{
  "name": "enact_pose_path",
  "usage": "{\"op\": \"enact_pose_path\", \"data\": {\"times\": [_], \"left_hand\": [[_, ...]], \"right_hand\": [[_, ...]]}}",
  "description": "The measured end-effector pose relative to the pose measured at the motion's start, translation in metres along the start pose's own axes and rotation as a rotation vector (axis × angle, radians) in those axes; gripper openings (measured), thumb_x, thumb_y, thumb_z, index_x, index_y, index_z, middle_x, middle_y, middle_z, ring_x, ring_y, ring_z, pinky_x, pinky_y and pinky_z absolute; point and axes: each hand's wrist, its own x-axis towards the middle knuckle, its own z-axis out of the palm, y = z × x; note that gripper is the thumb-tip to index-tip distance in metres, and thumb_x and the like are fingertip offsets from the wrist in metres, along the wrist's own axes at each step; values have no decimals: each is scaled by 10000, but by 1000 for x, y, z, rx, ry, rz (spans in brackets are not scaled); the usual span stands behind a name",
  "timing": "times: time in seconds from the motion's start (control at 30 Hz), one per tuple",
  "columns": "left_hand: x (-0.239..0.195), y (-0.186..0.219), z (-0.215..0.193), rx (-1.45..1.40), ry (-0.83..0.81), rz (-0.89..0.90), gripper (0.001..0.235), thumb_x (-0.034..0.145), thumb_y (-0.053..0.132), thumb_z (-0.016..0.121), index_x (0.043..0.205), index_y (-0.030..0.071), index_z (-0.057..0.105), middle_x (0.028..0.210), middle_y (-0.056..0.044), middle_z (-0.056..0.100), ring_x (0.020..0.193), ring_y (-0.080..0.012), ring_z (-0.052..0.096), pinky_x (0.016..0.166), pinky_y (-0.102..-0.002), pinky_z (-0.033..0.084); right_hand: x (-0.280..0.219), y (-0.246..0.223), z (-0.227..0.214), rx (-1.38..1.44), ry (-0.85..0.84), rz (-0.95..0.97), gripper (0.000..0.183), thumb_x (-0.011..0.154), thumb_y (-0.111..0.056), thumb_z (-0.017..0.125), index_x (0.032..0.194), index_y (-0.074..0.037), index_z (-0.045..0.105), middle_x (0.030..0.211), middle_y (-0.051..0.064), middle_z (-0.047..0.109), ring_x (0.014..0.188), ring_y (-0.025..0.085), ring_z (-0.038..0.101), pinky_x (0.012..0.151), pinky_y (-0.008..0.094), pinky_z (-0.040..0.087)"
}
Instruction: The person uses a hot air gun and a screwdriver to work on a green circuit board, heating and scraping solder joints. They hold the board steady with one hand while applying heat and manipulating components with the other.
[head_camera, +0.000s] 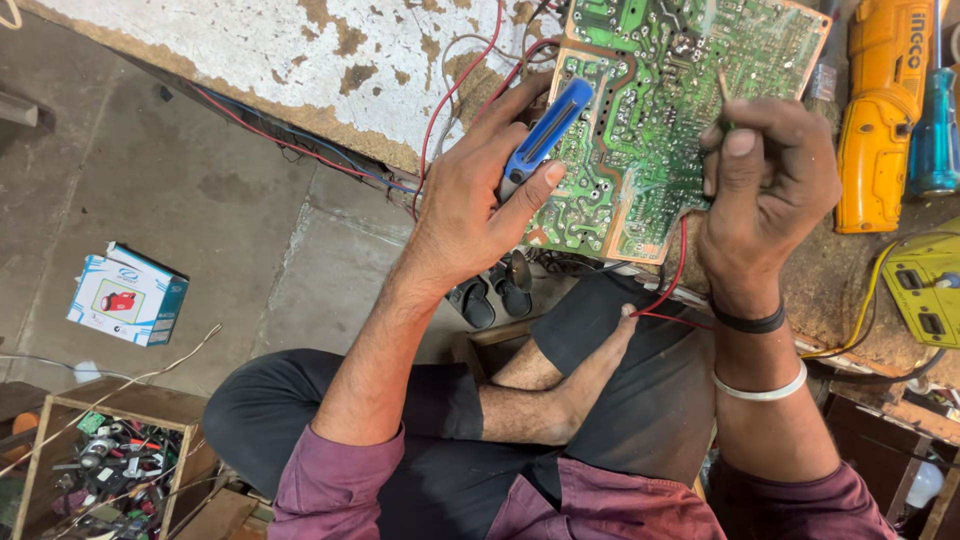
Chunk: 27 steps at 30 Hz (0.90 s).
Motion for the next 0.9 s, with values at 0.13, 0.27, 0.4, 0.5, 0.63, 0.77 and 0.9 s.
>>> {"op": "enact_pose_path", "data": {"times": [0.13,0.27,0.4,0.5,0.63,0.77,0.9], "left_hand": [[1,-1,1,0,-7,-28,379,1087,400,621,1033,26,647,1553,-201,536,1063,-281,750,773,-367,572],[0,-2,1,5,7,0,375,1114,403,616,1101,31,656,1568,-191,531,1185,-308,721,854,-372,586],[-1,-3,2,-19,-45,-153,385,1025,408,615,1058,27,659,1543,-181,543,1041,-274,752,745,-371,575],[-2,-3,1,26,25,38,358,1130,387,624,1146,32,664,1578,-182,530,1307,-326,684,942,-383,594],[0,-1,2,2,11,-18,362,1088,399,631,1073,39,666,1558,-177,540,1113,-276,733,799,-356,590],[1,1,0,-25,-26,-128,371,1017,407,633,1017,37,667,1533,-159,552,922,-233,768,684,-356,570],[-1,0,0,-12,-1,-37,348,1065,389,641,1041,43,661,1549,-146,549,1089,-266,757,790,-364,584]], "right_hand": [[1,9,-5,113,-84,-73,118,1199,-78,579,1213,31,623,1039,158,657,690,142,592,621,217,468],[6,13,-12,369,-47,63,166,1112,-22,546,1223,41,652,1008,172,704,711,184,666,587,247,517],[12,19,-20,657,149,260,395,846,7,471,1206,35,630,975,172,713,795,258,731,505,278,535],[7,27,-24,707,117,217,382,969,106,624,1344,46,582,1073,174,697,914,264,730,588,307,543],[1,33,-25,598,48,110,250,1171,-34,706,1355,51,560,1065,173,667,925,280,708,625,319,536],[3,16,-18,528,-13,115,267,1150,-220,691,1241,17,608,977,178,726,830,267,751,595,290,559],[6,-14,1,216,-236,2,248,1120,-211,658,1183,27,688,1012,164,737,855,210,748,664,255,572]]}}
